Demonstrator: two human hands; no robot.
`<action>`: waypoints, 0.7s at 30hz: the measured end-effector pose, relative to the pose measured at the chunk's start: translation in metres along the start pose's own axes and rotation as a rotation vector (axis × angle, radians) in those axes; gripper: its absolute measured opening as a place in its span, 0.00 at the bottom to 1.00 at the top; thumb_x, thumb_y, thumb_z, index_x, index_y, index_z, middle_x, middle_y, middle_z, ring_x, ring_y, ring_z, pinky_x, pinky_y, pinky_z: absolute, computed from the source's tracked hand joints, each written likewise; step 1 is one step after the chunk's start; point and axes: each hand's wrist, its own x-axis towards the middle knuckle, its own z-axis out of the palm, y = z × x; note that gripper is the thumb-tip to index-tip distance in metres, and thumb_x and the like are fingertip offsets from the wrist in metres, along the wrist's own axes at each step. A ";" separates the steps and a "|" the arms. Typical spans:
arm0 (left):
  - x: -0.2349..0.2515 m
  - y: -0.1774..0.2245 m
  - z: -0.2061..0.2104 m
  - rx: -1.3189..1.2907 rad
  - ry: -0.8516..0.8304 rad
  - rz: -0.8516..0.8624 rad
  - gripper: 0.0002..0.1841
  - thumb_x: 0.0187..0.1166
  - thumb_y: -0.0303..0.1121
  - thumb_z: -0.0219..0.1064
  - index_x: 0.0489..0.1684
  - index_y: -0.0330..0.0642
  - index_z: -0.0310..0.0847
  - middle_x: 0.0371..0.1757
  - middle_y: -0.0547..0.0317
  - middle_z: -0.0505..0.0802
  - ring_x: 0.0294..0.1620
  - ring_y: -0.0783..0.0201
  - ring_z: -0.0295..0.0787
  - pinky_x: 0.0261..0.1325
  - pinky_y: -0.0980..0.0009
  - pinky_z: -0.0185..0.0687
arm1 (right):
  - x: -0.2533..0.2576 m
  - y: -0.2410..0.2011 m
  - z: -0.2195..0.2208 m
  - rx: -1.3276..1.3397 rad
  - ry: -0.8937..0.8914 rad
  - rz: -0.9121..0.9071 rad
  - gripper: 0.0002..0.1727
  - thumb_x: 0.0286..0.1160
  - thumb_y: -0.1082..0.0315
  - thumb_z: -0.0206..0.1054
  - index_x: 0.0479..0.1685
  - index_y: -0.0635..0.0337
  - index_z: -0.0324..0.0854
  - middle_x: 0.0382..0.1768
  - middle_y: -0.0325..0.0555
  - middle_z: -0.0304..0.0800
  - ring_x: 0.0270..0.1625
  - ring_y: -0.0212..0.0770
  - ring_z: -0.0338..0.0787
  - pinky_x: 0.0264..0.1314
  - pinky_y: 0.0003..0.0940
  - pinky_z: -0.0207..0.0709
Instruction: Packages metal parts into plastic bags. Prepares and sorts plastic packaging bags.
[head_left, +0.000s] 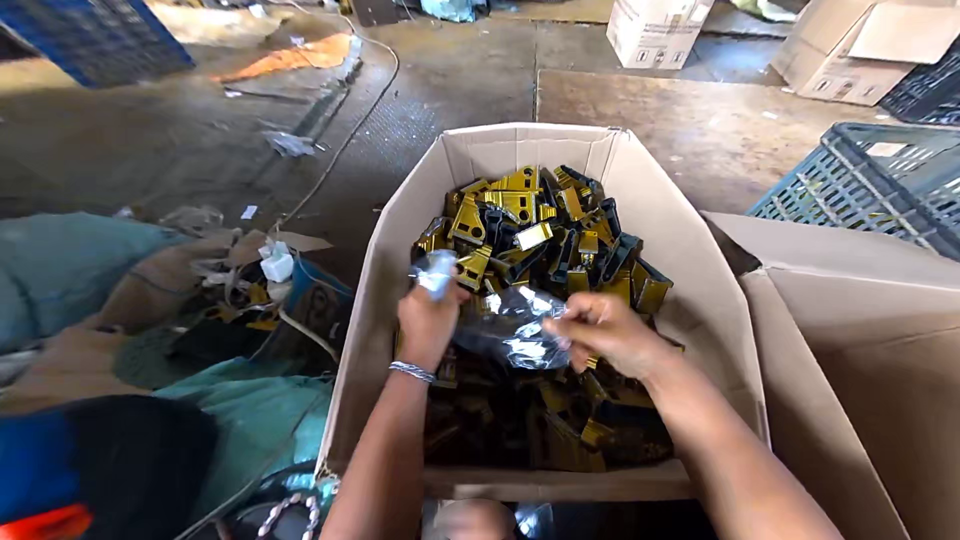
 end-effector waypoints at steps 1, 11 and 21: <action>0.000 0.001 -0.006 -0.091 0.019 -0.038 0.18 0.86 0.38 0.64 0.62 0.30 0.79 0.36 0.56 0.92 0.31 0.68 0.89 0.41 0.65 0.87 | 0.006 -0.004 0.000 0.013 0.070 0.002 0.11 0.72 0.74 0.74 0.27 0.60 0.76 0.18 0.35 0.83 0.14 0.26 0.79 0.19 0.21 0.77; -0.014 0.023 -0.007 -0.092 -0.277 0.001 0.26 0.56 0.21 0.80 0.57 0.36 0.81 0.34 0.62 0.89 0.35 0.73 0.87 0.43 0.73 0.87 | 0.070 -0.001 -0.010 -0.312 -0.073 0.088 0.12 0.69 0.75 0.77 0.30 0.66 0.76 0.22 0.43 0.84 0.18 0.31 0.82 0.27 0.28 0.83; -0.010 0.021 0.002 -0.460 -0.135 -0.228 0.30 0.51 0.17 0.80 0.57 0.33 0.75 0.43 0.57 0.90 0.45 0.69 0.91 0.51 0.73 0.90 | 0.073 0.066 -0.011 -0.642 -0.080 0.263 0.33 0.68 0.64 0.81 0.73 0.68 0.78 0.67 0.64 0.84 0.71 0.55 0.84 0.78 0.51 0.73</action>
